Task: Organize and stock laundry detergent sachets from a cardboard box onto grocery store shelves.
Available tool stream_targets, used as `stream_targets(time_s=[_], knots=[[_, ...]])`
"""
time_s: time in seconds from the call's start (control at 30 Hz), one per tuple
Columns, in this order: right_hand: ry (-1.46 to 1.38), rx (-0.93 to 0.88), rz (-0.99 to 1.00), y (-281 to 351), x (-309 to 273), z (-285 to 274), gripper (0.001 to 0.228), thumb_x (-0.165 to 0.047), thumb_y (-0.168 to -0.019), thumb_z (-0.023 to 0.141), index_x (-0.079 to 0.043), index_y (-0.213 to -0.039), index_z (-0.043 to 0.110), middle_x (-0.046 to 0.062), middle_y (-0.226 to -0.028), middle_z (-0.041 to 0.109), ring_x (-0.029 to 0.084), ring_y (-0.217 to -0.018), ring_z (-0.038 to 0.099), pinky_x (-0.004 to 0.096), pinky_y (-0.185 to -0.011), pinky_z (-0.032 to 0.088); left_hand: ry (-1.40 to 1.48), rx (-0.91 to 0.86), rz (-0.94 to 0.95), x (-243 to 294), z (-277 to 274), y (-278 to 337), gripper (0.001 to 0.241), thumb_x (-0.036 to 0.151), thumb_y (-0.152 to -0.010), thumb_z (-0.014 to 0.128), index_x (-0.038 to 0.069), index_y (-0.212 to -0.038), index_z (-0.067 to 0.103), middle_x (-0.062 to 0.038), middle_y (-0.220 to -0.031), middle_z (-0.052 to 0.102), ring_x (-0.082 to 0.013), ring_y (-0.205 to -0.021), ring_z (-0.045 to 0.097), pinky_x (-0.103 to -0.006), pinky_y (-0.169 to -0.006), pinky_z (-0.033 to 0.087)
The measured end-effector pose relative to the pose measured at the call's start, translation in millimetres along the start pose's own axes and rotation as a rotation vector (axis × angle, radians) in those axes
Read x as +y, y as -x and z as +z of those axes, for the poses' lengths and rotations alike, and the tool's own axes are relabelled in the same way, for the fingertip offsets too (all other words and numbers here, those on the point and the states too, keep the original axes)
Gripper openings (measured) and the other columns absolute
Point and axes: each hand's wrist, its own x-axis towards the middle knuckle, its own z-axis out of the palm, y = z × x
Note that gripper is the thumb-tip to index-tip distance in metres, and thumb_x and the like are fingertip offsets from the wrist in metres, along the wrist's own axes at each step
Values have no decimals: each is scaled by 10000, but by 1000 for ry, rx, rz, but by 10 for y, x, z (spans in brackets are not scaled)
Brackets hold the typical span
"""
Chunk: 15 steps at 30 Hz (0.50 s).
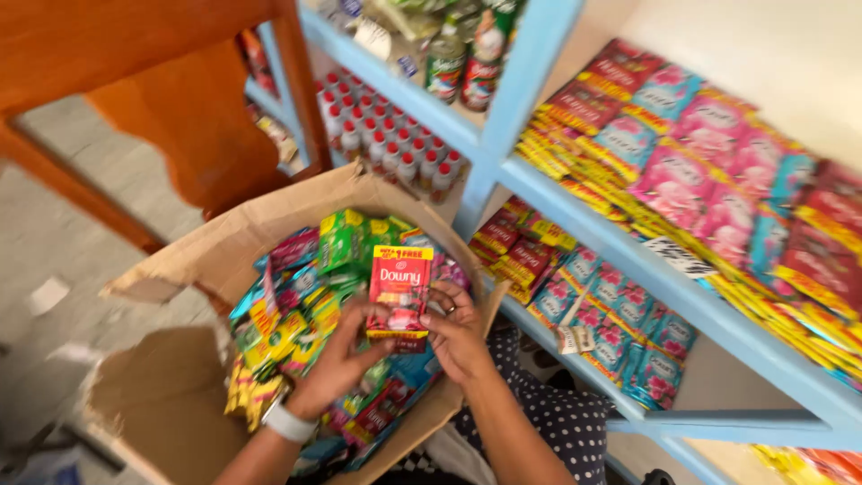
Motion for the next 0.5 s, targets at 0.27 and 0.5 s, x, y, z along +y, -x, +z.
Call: stream_targets(time_s=[0.27, 0.5], knots=[[402, 60, -368, 428, -1231, 17, 298, 104, -924, 713, -28, -1186, 669, 118, -1216, 658, 180, -1070, 676, 336, -959, 563, -174, -272, 219, 559, 425, -527, 461, 20, -882, 676, 99, -1335, 647, -189, -1419, 588, -334, -1307, 595, -389, -1056, 459], [1121, 378, -1036, 1115, -3216, 145, 191, -5, -973, 651, -47, -1158, 677, 70, -1306, 647, 174, -1206, 627, 319, -1023, 521, -126, -505, 517, 1641, 1402, -1571, 583, 29, -893, 592, 135, -1464, 544, -239, -1475, 534, -389, -1383, 515, -417, -1088, 440]])
